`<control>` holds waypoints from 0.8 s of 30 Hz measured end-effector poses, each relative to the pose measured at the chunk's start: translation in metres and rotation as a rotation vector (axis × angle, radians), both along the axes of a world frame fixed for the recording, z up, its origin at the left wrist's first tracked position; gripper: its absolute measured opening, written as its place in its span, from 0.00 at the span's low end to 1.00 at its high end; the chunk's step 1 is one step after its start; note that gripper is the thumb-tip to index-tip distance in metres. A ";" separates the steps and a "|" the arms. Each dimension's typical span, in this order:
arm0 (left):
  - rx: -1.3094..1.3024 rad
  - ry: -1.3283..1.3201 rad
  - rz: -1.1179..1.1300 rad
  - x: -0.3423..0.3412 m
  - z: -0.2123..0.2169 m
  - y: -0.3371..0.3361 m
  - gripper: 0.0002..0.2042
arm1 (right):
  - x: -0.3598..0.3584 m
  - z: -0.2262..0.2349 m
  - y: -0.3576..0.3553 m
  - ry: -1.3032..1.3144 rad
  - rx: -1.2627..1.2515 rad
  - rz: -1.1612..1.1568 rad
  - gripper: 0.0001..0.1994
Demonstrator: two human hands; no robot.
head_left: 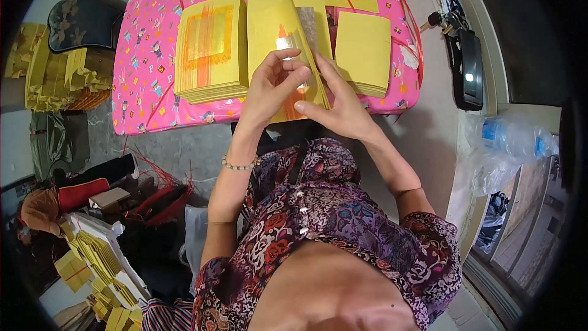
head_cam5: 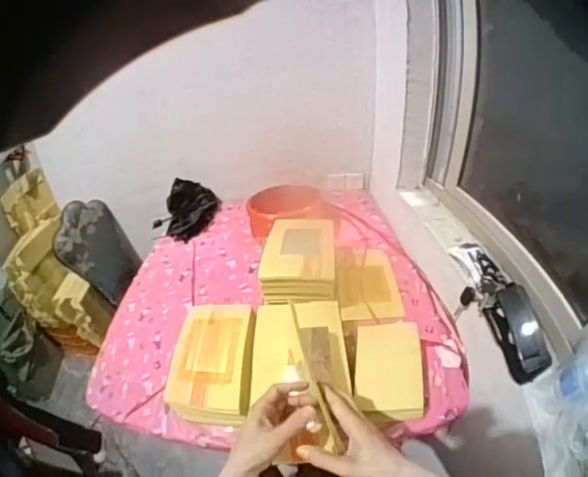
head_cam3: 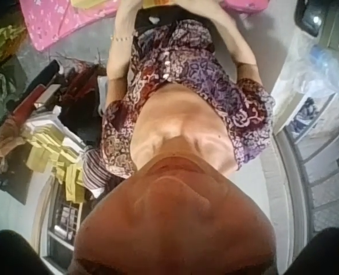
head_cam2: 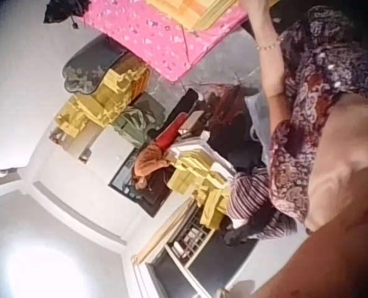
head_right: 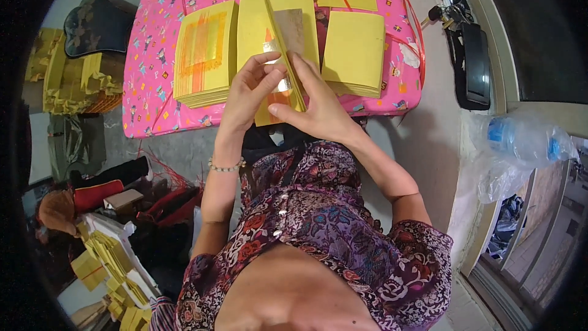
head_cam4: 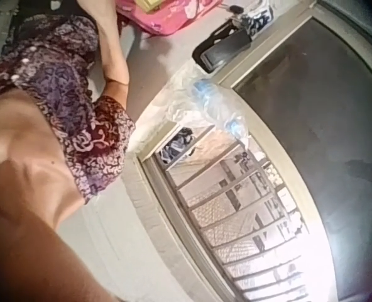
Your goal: Organizing and sorting stacks of yellow joss paper on a table.
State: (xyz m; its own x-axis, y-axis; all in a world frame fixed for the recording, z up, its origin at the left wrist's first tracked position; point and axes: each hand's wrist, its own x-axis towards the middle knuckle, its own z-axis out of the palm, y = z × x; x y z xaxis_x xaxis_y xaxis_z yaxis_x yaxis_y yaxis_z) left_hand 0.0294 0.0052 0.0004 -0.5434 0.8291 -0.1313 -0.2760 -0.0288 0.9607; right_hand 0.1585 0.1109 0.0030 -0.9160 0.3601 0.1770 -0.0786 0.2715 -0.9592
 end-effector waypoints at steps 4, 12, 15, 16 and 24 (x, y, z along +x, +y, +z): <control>0.027 -0.004 0.000 0.002 -0.006 0.000 0.27 | -0.002 0.003 -0.008 -0.065 0.189 -0.029 0.47; 0.007 -0.026 0.010 0.005 -0.005 -0.002 0.27 | -0.002 -0.004 -0.015 -0.136 0.299 -0.073 0.47; -0.008 -0.052 0.009 0.006 -0.002 -0.004 0.24 | 0.000 -0.004 -0.012 -0.125 0.296 -0.080 0.47; -0.021 -0.053 0.011 0.005 -0.003 -0.004 0.22 | 0.001 -0.002 -0.011 -0.118 0.244 -0.076 0.46; 0.002 -0.041 0.028 0.004 -0.008 -0.002 0.14 | 0.011 -0.016 -0.005 -0.059 -0.034 -0.049 0.40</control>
State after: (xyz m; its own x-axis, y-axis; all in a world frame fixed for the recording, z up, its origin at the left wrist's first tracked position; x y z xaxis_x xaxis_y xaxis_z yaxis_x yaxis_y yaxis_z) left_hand 0.0333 0.0029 -0.0074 -0.5605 0.8140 -0.1522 -0.3142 -0.0390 0.9486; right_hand 0.1696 0.1059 -0.0129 -0.9053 0.4101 0.1104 -0.0093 0.2409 -0.9705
